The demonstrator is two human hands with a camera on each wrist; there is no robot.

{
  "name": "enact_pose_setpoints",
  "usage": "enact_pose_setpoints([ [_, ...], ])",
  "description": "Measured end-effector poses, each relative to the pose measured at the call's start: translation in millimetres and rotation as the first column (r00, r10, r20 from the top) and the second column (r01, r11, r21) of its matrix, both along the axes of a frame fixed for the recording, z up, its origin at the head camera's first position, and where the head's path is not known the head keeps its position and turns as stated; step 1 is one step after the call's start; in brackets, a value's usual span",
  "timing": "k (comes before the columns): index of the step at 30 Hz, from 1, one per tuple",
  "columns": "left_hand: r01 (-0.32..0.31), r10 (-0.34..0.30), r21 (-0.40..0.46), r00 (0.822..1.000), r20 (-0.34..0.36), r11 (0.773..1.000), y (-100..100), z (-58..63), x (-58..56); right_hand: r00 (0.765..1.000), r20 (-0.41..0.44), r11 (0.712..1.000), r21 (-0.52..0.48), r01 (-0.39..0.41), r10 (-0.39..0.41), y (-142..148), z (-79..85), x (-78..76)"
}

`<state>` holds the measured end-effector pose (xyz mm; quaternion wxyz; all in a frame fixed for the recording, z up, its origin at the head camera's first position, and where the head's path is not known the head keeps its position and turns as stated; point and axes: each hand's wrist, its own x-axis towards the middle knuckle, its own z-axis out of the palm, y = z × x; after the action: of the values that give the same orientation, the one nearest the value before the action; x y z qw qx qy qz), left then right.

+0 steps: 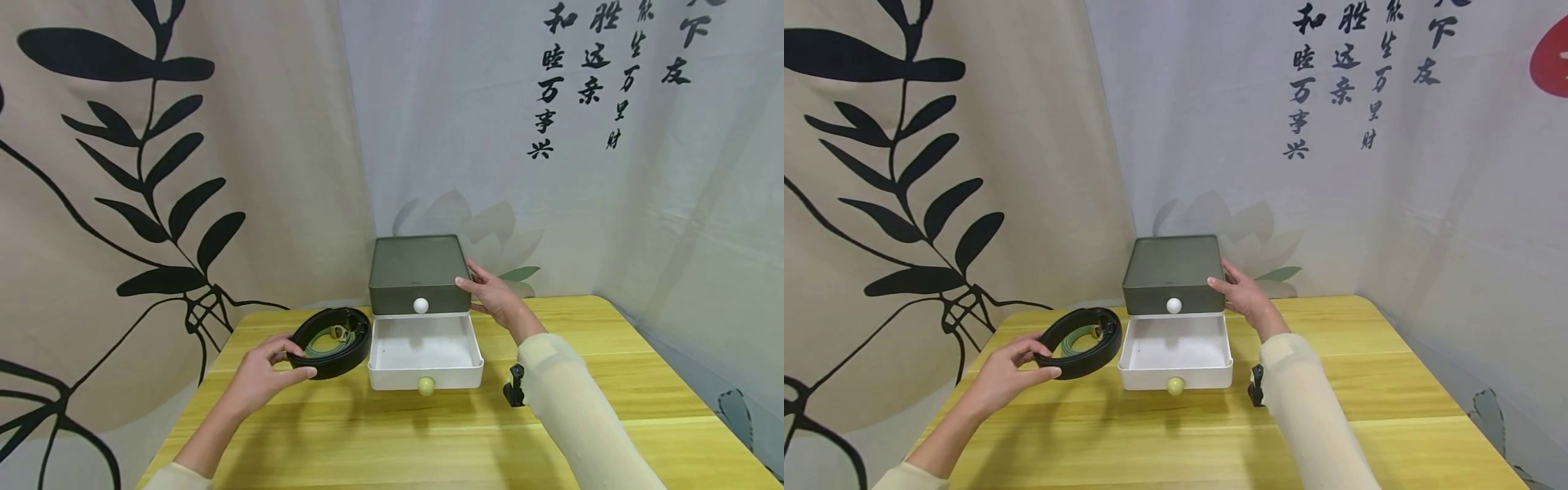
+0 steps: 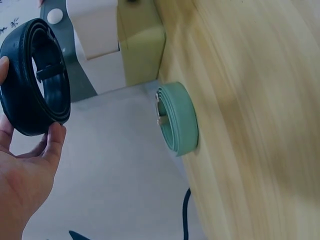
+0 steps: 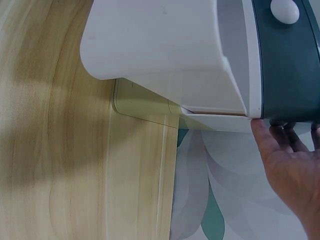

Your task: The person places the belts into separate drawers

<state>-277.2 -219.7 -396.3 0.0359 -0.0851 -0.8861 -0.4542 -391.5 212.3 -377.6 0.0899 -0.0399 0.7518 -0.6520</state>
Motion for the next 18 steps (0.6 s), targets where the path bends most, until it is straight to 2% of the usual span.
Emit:
enact_pose_setpoints([
  [18,0.055,-0.054,0.045,0.998,-0.035,0.997,14,1.4,-1.2,1.000,0.001,1.000,-0.007,0.006,-0.006,1,-1.2,-0.8],
])
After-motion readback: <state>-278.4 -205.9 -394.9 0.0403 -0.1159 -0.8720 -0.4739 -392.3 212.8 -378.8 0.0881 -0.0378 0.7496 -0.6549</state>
